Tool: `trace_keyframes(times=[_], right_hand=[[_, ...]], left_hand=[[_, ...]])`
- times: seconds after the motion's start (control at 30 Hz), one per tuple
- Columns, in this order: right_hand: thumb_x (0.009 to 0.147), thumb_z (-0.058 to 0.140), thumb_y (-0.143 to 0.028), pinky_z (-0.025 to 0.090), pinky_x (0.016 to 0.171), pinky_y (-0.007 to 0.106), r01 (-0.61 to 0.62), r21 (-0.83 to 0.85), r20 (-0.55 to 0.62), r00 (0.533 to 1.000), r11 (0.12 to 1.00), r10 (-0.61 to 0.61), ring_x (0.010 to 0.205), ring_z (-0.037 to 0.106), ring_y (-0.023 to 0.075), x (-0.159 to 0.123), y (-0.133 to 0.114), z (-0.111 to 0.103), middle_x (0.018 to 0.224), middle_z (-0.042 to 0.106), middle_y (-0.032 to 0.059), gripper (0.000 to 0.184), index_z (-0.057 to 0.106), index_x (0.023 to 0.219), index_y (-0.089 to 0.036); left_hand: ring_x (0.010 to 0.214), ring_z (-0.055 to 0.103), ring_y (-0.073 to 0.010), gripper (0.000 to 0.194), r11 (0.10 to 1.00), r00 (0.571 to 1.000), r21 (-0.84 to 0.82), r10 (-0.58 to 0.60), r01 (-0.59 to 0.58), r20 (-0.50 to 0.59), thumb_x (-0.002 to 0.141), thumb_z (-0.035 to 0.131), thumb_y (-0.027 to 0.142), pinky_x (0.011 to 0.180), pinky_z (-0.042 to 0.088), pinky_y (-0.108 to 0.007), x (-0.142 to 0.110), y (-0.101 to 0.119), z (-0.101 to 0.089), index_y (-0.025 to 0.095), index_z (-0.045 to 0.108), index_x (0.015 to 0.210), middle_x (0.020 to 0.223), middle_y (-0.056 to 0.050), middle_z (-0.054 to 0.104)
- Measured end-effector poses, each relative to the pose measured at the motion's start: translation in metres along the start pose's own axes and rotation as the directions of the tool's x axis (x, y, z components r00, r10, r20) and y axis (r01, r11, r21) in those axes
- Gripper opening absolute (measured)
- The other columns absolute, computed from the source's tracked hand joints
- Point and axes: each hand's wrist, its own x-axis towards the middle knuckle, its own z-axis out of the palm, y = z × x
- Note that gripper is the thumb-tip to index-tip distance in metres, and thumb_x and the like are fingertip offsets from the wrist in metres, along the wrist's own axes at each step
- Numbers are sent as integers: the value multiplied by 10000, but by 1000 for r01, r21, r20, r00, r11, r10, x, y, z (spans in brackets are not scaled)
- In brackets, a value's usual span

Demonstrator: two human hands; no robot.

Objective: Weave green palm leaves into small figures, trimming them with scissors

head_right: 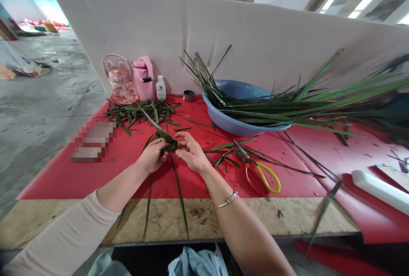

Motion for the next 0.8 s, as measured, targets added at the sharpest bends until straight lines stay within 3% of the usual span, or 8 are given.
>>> trace_keyframes(times=[0.07, 0.17, 0.3, 0.5, 0.63, 0.8], right_hand=[[686, 570, -158, 451, 652, 253, 92, -158, 7, 996, 983, -92, 691, 571, 120, -1, 1, -2, 807, 627, 6, 321, 556, 1005, -197], [734, 570, -231, 457, 672, 273, 90, -247, -50, 993, 965, -105, 715, 583, 143, 1, 8, -4, 788, 651, 28, 165, 651, 868, -179], [734, 586, -281, 471, 590, 268, 35, -207, -112, 992, 978, -59, 629, 576, 141, 6, 16, -5, 738, 653, 30, 181, 682, 847, -178], [724, 596, -257, 486, 666, 266, 76, -117, -191, 977, 990, -97, 749, 593, 144, 8, 18, -2, 927, 645, 44, 140, 668, 821, -186], [729, 587, -267, 468, 637, 252, 17, -129, -207, 977, 991, -44, 691, 568, 130, 9, 17, -1, 757, 639, 19, 148, 648, 823, -171], [713, 591, -285, 447, 591, 252, -41, -86, -245, 969, 995, 19, 610, 536, 118, 8, 17, -1, 650, 594, 1, 137, 606, 759, -157]], left_hand=[[326, 411, -30, 109, 1000, 999, 7, -29, 29, 23, 601, 587, 166, 319, 299, -124, 1, 2, -3, 170, 497, 661, 473, 58, 482], [328, 432, -44, 117, 999, 998, 29, -41, 39, 56, 598, 597, 174, 316, 304, -133, 2, 1, -6, 169, 501, 665, 477, 51, 496], [382, 481, -65, 144, 998, 995, 26, 46, -48, 83, 586, 626, 212, 372, 379, -163, 2, -4, -6, 172, 542, 697, 497, 46, 532], [528, 516, -67, 150, 982, 987, -111, 160, -156, 33, 518, 684, 200, 521, 445, -180, 3, -7, -3, 149, 624, 645, 566, 33, 578], [629, 572, -103, 180, 960, 976, -192, 215, -206, 24, 500, 678, 175, 657, 469, -232, 2, -9, 0, 150, 653, 676, 639, 6, 632], [687, 580, -125, 110, 948, 946, -112, 310, -299, 99, 598, 611, 208, 688, 470, -246, -2, -9, -2, 152, 645, 687, 683, -3, 630]])
